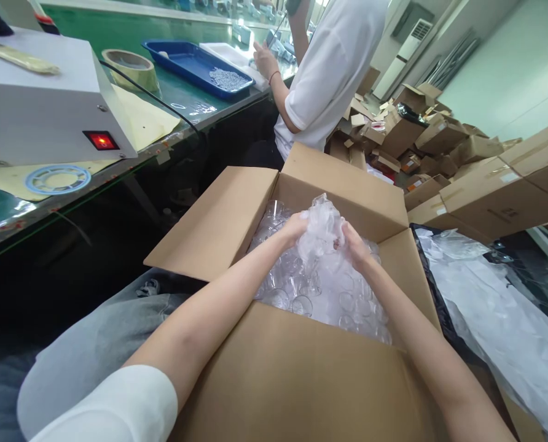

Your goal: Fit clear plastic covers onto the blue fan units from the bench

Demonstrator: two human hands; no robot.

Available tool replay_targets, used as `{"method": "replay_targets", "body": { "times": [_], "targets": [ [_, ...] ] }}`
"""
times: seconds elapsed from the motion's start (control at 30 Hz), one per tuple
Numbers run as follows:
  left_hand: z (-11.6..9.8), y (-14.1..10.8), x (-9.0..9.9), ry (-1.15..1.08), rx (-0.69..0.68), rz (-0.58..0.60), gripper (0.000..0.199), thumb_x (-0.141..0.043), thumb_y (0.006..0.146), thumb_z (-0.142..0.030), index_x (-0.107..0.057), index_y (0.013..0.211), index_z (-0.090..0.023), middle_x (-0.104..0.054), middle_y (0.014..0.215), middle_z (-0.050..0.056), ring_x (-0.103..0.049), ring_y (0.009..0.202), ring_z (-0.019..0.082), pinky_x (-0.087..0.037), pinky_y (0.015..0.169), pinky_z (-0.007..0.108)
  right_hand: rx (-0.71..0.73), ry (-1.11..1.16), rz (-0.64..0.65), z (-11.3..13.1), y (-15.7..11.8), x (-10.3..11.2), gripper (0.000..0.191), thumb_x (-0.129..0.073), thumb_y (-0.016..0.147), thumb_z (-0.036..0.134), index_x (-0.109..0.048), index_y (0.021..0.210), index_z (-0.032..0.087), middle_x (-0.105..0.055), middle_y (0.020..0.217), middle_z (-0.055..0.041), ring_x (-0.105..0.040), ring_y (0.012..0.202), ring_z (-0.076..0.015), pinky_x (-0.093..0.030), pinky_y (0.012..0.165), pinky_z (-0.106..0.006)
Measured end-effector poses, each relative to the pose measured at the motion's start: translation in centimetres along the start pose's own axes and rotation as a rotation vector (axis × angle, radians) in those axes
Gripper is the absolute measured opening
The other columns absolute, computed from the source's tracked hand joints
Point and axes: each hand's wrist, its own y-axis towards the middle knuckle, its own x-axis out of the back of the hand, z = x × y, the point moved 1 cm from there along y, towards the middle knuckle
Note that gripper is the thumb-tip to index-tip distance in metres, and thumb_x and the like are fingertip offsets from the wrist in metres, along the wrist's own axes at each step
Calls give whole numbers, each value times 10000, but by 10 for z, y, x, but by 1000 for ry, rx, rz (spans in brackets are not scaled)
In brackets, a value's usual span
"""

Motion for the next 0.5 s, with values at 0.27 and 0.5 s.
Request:
{"method": "replay_targets", "body": {
  "times": [0.27,0.5],
  "targets": [
    [-3,-12,-4,238,-191,-144,367,-548,880,-208,-542,1235,-112,-580,1255,149,-539,1180,262,-432,1001,421,-68,-148,-173,-5,-9,-18,295,-537,933,423,-621,904,142,-632,867,-15,-608,749,-155,-514,693,-310],
    [-15,-26,-8,460,-498,74,543,-728,721,-271,-581,1237,-356,-472,1431,-28,-510,1245,218,-413,1019,321,-210,-322,-99,-5,-8,14,307,-536,941,412,-614,826,139,-609,725,17,-580,599,-111,-507,588,-263]
  ]
}}
